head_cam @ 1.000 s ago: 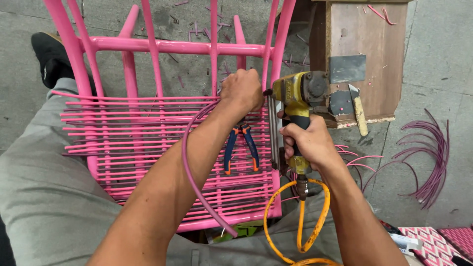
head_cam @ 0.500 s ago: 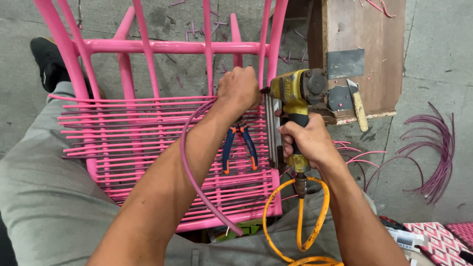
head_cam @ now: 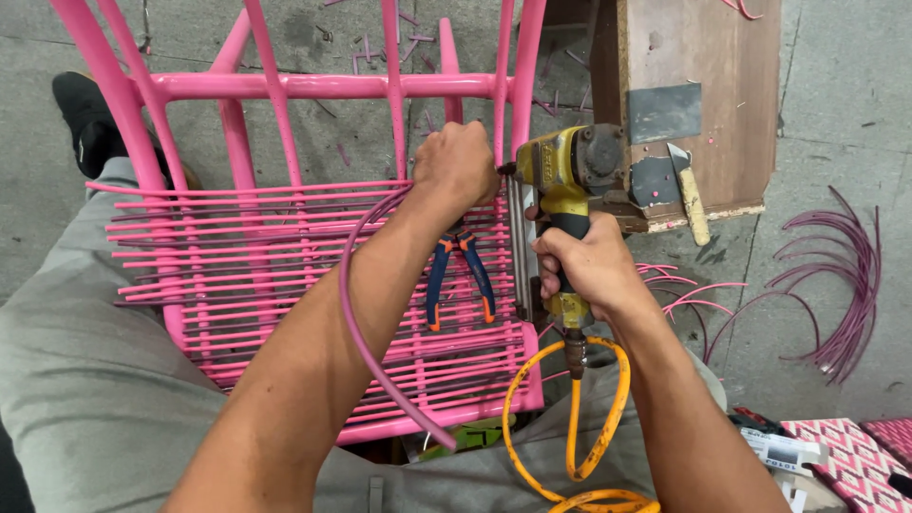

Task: Weaving and securing pink plastic strips onto a metal chair frame using a pneumatic nail gun and cutters.

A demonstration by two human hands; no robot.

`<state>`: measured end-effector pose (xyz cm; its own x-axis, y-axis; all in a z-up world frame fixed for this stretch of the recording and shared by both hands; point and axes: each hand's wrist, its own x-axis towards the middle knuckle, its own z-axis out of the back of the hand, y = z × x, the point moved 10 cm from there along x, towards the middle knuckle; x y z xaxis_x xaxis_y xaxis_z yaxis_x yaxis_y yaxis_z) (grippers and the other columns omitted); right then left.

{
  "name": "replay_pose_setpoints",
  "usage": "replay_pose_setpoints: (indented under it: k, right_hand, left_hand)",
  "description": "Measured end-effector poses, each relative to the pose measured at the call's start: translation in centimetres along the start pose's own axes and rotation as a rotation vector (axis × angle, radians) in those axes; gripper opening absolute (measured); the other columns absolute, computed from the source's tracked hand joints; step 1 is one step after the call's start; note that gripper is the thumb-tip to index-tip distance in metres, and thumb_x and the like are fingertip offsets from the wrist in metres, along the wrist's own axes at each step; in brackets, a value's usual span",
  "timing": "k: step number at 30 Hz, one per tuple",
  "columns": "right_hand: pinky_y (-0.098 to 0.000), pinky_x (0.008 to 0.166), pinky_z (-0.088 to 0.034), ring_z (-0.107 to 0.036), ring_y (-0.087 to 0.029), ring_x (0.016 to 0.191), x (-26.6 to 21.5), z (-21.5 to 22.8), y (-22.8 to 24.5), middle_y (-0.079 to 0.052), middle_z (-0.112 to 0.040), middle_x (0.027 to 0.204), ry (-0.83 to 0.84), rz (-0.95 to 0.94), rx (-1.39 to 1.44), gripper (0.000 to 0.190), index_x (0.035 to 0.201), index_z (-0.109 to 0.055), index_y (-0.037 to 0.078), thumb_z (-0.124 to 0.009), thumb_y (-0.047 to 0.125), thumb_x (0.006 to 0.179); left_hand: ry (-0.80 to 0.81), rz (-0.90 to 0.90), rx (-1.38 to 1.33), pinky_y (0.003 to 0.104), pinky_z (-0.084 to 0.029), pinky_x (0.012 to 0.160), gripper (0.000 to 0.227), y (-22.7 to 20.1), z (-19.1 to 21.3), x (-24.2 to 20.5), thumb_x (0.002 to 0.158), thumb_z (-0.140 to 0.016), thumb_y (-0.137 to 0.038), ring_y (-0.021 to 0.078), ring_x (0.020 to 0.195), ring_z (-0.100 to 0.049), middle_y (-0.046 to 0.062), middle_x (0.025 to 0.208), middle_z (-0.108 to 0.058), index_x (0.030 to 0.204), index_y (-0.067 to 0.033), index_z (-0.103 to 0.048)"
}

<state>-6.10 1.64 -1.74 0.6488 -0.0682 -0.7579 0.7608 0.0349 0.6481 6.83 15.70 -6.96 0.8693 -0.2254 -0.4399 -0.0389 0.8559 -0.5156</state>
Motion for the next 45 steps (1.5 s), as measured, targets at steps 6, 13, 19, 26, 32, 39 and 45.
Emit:
replay_pose_setpoints:
  k: [6, 13, 19, 26, 32, 39, 45]
  right_hand:
    - [-0.0350, 0.041, -0.043, -0.047, -0.016, 0.042, 0.1, -0.1, -0.5, -0.003, -0.047, 0.056, 0.003, -0.004, 0.053, 0.028, 0.111, -0.064, 0.002, -0.060, 0.002, 0.083]
    - [-0.0353, 0.041, -0.044, -0.047, -0.016, 0.042, -0.1, -0.2, 0.0, -0.003, -0.047, 0.056, -0.011, 0.012, 0.019, 0.028, 0.110, -0.064, 0.000, -0.058, 0.001, 0.083]
    - [-0.0349, 0.042, -0.044, -0.046, -0.016, 0.041, 0.2, -0.1, -0.7, -0.003, -0.047, 0.056, 0.000, -0.023, 0.032, 0.029, 0.111, -0.065, 0.000, -0.058, 0.002, 0.083]
    - [-0.0360, 0.042, -0.047, -0.049, -0.016, 0.041, 0.6, 0.1, -1.6, -0.004, -0.051, 0.056, -0.043, -0.014, -0.010, 0.009, 0.091, -0.064, -0.001, -0.060, 0.002, 0.083]
    - [-0.0359, 0.043, -0.049, -0.054, -0.017, 0.042, 0.1, 0.6, -0.7, -0.006, -0.055, 0.055, 0.008, 0.084, -0.029, 0.012, 0.075, -0.060, 0.000, -0.064, 0.005, 0.085]
    - [-0.0376, 0.044, -0.048, -0.051, -0.017, 0.043, -3.8, 5.0, -3.4, -0.003, -0.049, 0.058, -0.127, 0.115, 0.282, 0.015, 0.075, -0.053, 0.003, -0.066, 0.004, 0.084]
    - [-0.0382, 0.045, -0.048, -0.051, -0.018, 0.045, -6.3, 6.8, -4.7, -0.003, -0.049, 0.060, -0.226, 0.111, 0.333, 0.020, 0.100, -0.060, 0.009, -0.064, 0.004, 0.081]
  left_hand:
    - [0.019, 0.013, 0.011, 0.051, -0.056, 0.092, 0.032, 0.0, -0.1, 0.1, 0.078, -0.075, -0.016, 0.0436, 0.108, -0.068, 0.025, 0.111, -0.070, 0.107, -0.0030, -0.071]
    - [0.019, 0.031, 0.016, 0.051, -0.055, 0.092, 0.033, 0.0, -0.1, 0.2, 0.077, -0.076, -0.016, 0.0428, 0.109, -0.068, 0.024, 0.112, -0.070, 0.108, -0.0051, -0.071]
    - [0.012, 0.023, 0.021, 0.052, -0.055, 0.091, 0.033, -0.2, 0.2, 0.2, 0.078, -0.075, -0.018, 0.0442, 0.108, -0.068, 0.025, 0.111, -0.070, 0.108, -0.0044, -0.072]
    - [0.028, 0.039, -0.010, 0.052, -0.055, 0.093, 0.028, 0.7, -0.8, 0.2, 0.078, -0.074, -0.015, 0.0452, 0.108, -0.068, 0.028, 0.110, -0.071, 0.104, -0.0037, -0.075]
    - [0.017, 0.071, 0.002, 0.052, -0.055, 0.093, 0.030, 0.0, 0.2, 0.0, 0.075, -0.075, -0.015, 0.0451, 0.109, -0.067, 0.028, 0.111, -0.070, 0.103, -0.0039, -0.075]
    - [0.035, 0.013, 0.016, 0.052, -0.055, 0.093, 0.032, 0.3, 0.0, 0.0, 0.080, -0.079, -0.027, 0.0451, 0.108, -0.068, 0.027, 0.110, -0.071, 0.103, -0.0042, -0.076]
    - [-0.001, -0.028, 0.029, 0.051, -0.056, 0.092, 0.029, 0.6, 0.4, 0.0, 0.080, -0.080, -0.028, 0.0432, 0.105, -0.070, 0.025, 0.106, -0.073, 0.100, -0.0074, -0.078]
